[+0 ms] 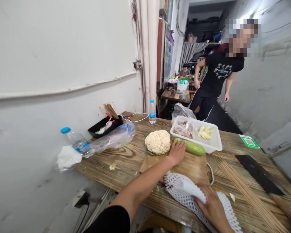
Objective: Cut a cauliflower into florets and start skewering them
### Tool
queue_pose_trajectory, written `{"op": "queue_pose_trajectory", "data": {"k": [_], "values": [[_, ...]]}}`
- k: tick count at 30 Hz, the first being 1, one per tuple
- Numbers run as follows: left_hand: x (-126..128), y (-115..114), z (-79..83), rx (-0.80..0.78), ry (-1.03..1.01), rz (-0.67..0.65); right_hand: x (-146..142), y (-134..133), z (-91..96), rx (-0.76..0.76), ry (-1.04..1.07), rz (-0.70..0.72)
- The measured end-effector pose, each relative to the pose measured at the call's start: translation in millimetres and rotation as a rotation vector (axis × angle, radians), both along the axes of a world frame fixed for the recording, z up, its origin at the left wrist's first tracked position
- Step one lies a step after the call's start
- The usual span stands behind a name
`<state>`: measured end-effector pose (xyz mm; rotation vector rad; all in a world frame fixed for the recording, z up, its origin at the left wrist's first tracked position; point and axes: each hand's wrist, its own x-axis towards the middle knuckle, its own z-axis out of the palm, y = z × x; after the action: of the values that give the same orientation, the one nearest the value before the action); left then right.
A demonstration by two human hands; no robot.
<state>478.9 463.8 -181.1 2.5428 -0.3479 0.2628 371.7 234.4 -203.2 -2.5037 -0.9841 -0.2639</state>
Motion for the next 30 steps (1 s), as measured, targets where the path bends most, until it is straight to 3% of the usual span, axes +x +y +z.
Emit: {"op": "queue_pose_trajectory", "data": {"k": [6,12,19,25,30], "values": [[-31,-6,-24.0,0.051,-0.032,0.069,-7,-5,-18.8,0.065,-0.131,-0.023],[-43,-12,-39.0,-0.049,-0.033,0.106,-7,-4,-18.5,0.068,-0.119,-0.04],[-31,-10,-32.6,-0.316,-0.056,0.088,-9,-4,-15.9,0.074,-0.108,-0.071],[-24,-15,-23.9,-0.177,-0.052,0.127,-10,-3,-15.6,0.065,-0.085,-0.087],[-27,-17,-27.3,-0.261,-0.05,0.173,-9,-4,-16.8,0.064,-0.106,-0.065]]}}
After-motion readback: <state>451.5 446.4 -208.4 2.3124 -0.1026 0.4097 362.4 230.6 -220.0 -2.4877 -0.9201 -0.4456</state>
